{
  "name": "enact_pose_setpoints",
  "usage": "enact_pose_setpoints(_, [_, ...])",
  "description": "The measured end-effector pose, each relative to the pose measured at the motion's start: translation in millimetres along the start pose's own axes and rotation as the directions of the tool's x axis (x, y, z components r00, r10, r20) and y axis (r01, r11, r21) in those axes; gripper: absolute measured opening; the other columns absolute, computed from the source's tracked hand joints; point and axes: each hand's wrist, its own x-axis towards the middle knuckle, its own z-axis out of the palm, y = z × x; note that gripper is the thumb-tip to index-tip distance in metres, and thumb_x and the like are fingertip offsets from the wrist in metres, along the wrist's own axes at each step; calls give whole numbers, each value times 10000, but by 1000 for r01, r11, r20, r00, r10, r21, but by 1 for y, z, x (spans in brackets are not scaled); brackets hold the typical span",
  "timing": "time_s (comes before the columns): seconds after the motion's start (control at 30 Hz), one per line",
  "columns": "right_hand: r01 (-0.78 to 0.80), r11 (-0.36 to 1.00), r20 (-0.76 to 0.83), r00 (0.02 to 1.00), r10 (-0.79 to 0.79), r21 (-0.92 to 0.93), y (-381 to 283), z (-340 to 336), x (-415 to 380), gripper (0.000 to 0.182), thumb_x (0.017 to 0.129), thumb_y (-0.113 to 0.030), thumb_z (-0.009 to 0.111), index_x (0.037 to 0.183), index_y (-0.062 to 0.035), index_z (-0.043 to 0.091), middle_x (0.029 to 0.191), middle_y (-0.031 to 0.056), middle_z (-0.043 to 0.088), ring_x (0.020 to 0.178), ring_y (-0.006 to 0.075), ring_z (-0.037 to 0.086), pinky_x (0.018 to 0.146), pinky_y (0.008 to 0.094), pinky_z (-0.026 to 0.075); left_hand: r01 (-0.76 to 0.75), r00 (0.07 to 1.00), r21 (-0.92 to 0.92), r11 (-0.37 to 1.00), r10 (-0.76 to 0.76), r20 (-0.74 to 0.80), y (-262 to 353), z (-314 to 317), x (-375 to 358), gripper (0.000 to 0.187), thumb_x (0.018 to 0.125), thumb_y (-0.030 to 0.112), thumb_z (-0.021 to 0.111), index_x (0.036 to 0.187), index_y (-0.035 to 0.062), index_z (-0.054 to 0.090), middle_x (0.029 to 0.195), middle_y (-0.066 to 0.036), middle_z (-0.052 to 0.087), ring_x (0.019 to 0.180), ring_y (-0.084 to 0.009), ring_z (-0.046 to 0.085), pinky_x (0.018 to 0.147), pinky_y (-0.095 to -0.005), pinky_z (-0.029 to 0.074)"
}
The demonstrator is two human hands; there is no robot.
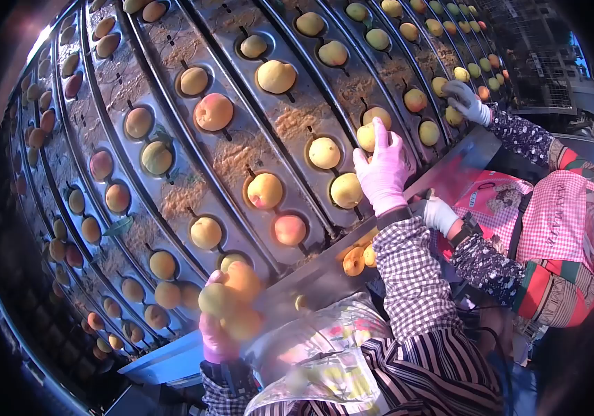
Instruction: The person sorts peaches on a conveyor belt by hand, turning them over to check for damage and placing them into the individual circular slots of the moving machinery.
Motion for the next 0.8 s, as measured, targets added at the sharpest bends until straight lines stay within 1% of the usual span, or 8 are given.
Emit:
enact_pose_setpoints(0.17, [-126,988,113,987,115,89,4,-10,10,673,851,-375,763,1425,-221,448,1225,213,612,1097,411,650,896,501,539,65,998,-37,997,-65,-23,2,-21,-31,927,830,675,645,1531,148,346,1479,-190,457,1283,-469,542,682,-509,657])
enact_pose_setpoints(0.23, [-135,942,112,988,105,307,18,-12,10,688,837,-407,790,1416,-209,476,1239,238,639,1100,418,656,918,497,536,50,998,-9,999,-50,-46,2,-29,-39,940,832,687,633,1543,151,334,1476,-187,461,1280,-468,546,686,-510,655])
enact_pose_setpoints(0.27, [-115,856,61,993,97,505,21,-11,6,696,823,-347,832,1409,-154,510,1205,201,678,1060,349,689,931,447,544,43,999,-57,997,-41,23,5,-32,-45,841,879,578,622,1533,118,362,1427,-160,509,1229,-374,592,751,-536,631])
enact_pose_setpoints(0.3, [-105,647,51,994,101,755,27,-8,-6,675,831,-238,840,1407,-88,522,1217,156,667,1053,253,679,929,390,551,38,999,-29,999,-38,0,2,-37,-47,879,867,619,620,1543,128,346,1444,-169,495,1239,-411,582,725,-524,638])
enact_pose_setpoints(0.43, [-211,243,196,977,85,947,6,-49,-80,613,884,-137,790,1418,-47,502,1281,89,594,1118,168,601,963,319,519,47,998,51,998,-48,32,-8,-44,-58,951,844,698,616,1558,143,320,1473,-189,472,1251,-488,568,665,-496,651])
enact_pose_setpoints(0.57, [-526,-261,500,850,-165,809,-14,-61,-185,561,949,-174,711,1442,-66,467,1265,61,582,1049,151,631,912,314,534,63,991,144,987,-80,110,-11,-58,-70,950,844,697,621,1552,136,328,1465,-192,478,1246,-491,570,652,-494,651])
enact_pose_setpoints(0.7, [-745,-387,660,664,-352,543,0,-74,-280,549,954,-208,700,1437,-90,468,1205,89,597,931,209,688,829,346,567,121,989,183,976,-134,59,-8,-60,-90,958,844,700,618,1557,136,316,1450,-193,483,1240,-503,569,642,-495,652])
enact_pose_setpoints(0.8, [-681,-472,717,684,-136,560,55,-63,-326,500,968,-258,677,1393,-71,489,1168,137,648,900,246,707,788,366,590,180,976,218,959,-202,79,-6,-73,-95,961,843,710,608,1561,145,309,1455,-190,474,1236,-499,570,632,-481,657])
